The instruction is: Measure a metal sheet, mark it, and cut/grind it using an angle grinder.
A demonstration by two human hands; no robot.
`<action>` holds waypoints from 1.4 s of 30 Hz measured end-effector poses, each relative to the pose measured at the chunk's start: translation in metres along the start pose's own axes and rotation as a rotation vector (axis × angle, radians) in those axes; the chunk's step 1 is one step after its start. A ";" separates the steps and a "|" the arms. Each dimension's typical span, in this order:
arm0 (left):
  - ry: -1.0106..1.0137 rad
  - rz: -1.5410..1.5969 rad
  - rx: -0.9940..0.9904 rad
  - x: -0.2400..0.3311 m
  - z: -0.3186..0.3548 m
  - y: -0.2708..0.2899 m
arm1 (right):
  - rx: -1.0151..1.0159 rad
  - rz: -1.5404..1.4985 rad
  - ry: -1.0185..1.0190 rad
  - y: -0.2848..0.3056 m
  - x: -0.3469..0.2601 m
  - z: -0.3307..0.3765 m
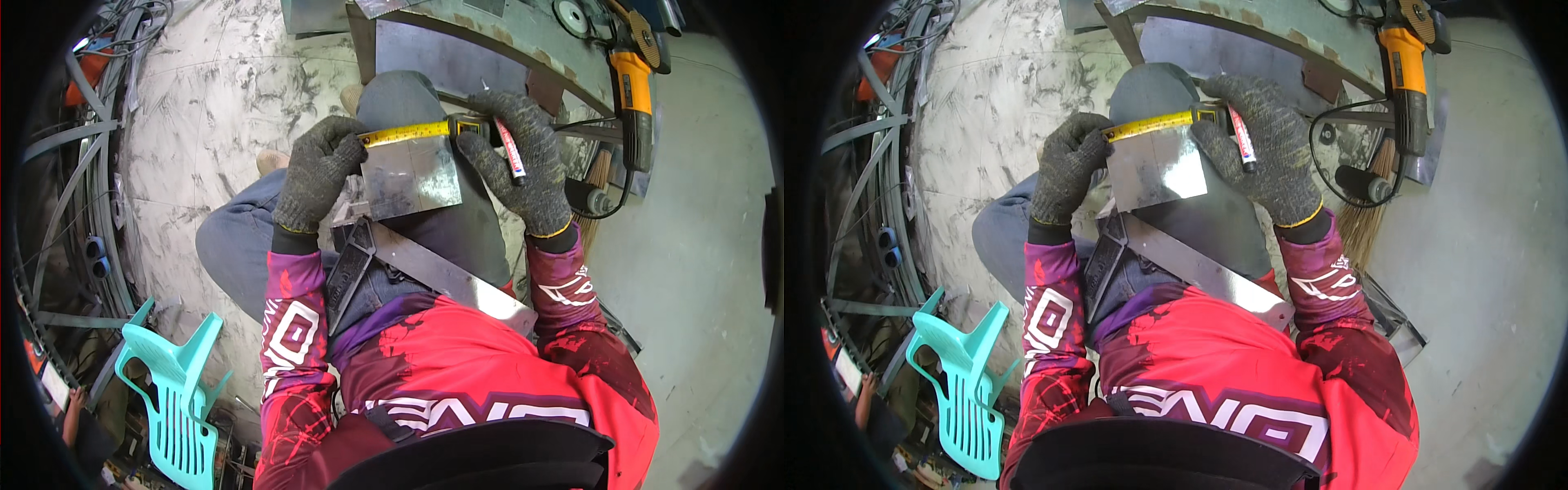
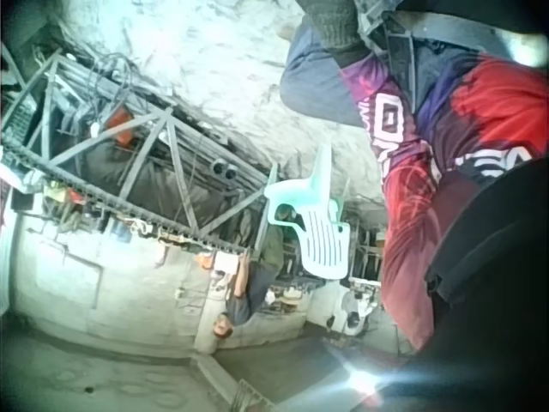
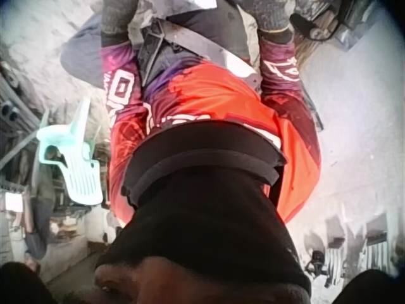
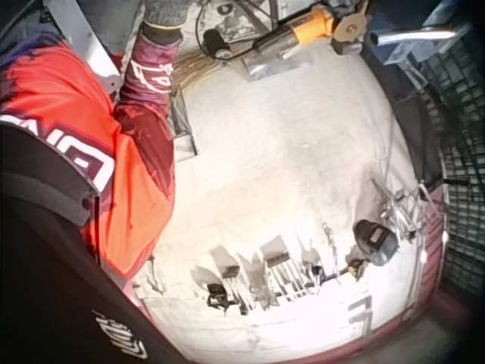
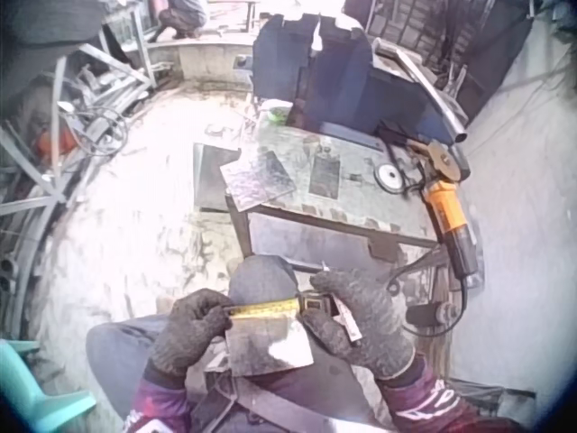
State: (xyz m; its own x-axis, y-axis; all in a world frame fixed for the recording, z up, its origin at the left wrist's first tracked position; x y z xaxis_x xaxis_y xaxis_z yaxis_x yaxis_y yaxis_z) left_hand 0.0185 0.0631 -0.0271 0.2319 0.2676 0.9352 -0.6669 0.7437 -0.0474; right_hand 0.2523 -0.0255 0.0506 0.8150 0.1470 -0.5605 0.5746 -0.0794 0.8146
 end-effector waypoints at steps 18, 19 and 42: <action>-0.070 0.019 0.034 -0.004 0.000 -0.002 | -0.141 -0.565 -0.129 -0.034 -0.036 0.015; -0.066 0.043 0.020 -0.005 0.000 -0.003 | -0.147 -0.567 -0.129 -0.034 -0.035 0.014; -0.109 0.030 0.048 -0.004 0.006 -0.008 | -0.459 -0.158 0.251 -0.017 -0.004 -0.031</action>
State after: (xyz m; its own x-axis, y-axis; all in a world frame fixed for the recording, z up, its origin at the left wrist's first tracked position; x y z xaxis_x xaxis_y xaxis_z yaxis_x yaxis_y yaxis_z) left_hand 0.0189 0.0525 -0.0288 0.1344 0.2189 0.9664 -0.7061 0.7054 -0.0615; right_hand 0.2365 0.0053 0.0436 0.6458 0.3576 -0.6746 0.5513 0.3929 0.7360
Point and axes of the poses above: each hand's wrist, its own z-axis away from the middle knuckle, its own y-axis out of the back of the hand, x = y × z, the point moved 3 cm from there along -z, towards the middle knuckle, and after that the axes turned 15 degrees about -x, right-handed, at the moved point
